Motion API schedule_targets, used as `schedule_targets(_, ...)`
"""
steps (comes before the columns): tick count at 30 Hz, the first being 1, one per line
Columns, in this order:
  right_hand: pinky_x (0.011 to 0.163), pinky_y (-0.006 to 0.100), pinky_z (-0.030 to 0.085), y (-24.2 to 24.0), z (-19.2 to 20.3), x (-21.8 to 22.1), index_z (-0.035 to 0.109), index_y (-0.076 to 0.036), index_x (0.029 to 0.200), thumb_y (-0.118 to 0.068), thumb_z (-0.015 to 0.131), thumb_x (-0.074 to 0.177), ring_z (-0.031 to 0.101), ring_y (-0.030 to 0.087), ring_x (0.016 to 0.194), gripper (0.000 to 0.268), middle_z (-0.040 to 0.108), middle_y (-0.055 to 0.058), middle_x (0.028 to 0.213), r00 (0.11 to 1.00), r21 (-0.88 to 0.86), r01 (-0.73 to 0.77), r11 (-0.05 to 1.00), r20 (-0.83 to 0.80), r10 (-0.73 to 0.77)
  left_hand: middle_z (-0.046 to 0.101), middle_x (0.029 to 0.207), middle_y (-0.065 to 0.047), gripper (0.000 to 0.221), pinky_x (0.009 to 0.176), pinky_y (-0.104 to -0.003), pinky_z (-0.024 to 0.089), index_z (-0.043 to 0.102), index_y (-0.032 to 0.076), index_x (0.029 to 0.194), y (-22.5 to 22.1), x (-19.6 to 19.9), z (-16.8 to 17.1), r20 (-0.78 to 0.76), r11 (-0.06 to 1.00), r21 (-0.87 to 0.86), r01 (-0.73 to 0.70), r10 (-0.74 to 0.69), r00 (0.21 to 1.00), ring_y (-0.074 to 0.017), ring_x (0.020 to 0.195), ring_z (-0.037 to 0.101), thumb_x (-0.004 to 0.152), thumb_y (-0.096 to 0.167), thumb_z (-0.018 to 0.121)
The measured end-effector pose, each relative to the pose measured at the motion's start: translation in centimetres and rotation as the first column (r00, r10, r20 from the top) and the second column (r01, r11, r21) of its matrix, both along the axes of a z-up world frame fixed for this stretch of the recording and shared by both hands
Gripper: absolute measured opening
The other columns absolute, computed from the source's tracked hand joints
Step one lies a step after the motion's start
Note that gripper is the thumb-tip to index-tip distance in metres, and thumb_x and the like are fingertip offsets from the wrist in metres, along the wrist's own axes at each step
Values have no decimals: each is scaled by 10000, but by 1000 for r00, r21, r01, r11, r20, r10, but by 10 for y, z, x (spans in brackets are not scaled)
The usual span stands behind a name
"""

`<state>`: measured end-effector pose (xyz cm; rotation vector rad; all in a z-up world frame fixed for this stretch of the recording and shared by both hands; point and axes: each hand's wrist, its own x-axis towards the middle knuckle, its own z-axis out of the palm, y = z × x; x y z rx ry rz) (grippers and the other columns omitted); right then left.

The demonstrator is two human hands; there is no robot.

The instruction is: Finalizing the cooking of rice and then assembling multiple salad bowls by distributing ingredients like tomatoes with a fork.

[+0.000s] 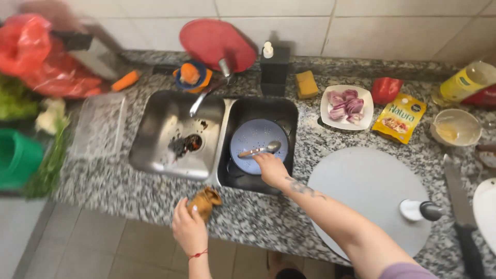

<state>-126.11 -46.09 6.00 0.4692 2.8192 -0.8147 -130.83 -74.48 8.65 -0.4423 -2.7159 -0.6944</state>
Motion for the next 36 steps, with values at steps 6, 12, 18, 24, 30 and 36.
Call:
schedule_targets(6, 889, 484, 373, 10, -103, -62, 416, -232, 1292, -35, 580, 789, 508, 273, 1064, 564, 536, 56, 1134, 996, 435, -63, 898, 80, 31, 625, 1055, 3, 287, 859, -373, 466, 669, 288, 1018, -15, -60, -5, 665, 980, -194, 33, 106, 739, -196, 932, 641, 779, 426, 592)
schedule_targets(12, 810, 420, 413, 14, -66, -47, 553, -184, 1122, 32, 642, 738, 579, 271, 906, 450, 609, 48, 1018, 963, 295, -247, 923, 176, 202, 646, 864, 22, 179, 766, -258, 419, 566, 171, 886, -41, -68, -57, 793, 972, 230, -50, -157, 589, -147, 756, 588, 744, 225, 659)
schedule_targets(18, 971, 470, 451, 42, 37, 74, 613, -45, 889, -42, 701, 687, 522, 400, 1161, 220, 625, 162, 1095, 835, 344, 85, 935, -537, 121, 559, 1022, -180, 199, 780, -353, 422, 361, 84, 1001, -25, -47, -24, 681, 506, 718, -478, -653, 332, -234, 869, 536, 870, -23, 467)
schedule_targets(24, 1023, 541, 290, 71, -1, 196, 495, -132, 1252, 71, 666, 632, 268, 349, 1360, 675, 381, 96, 1431, 968, 344, 251, 905, -104, -229, 513, 1297, -78, 606, 904, -373, 407, 445, 87, 1312, 65, 5, 59, 676, 573, 697, -431, -725, 129, -217, 1131, 482, 738, -105, 475)
schedule_targets(30, 884, 306, 431, -31, 148, 252, 564, -165, 1215, -272, 571, 865, 583, 146, 1115, 366, 633, 16, 1208, 689, -534, 467, 705, -281, -668, 595, 1043, -81, 435, 776, -329, 506, 481, 116, 1167, 128, 108, 96, 485, 484, 875, 21, -874, -35, -178, 909, 582, 767, 16, 617)
schedule_targets(36, 788, 257, 513, -45, 161, 425, 601, -47, 1123, -34, 673, 782, 620, 104, 867, 349, 649, 33, 1066, 333, -939, 325, 114, 1, -943, 525, 1158, -36, 350, 662, -264, 551, 460, 173, 1113, 200, 280, 144, 429, 326, 899, 293, -794, -431, -127, 867, 615, 825, 122, 652)
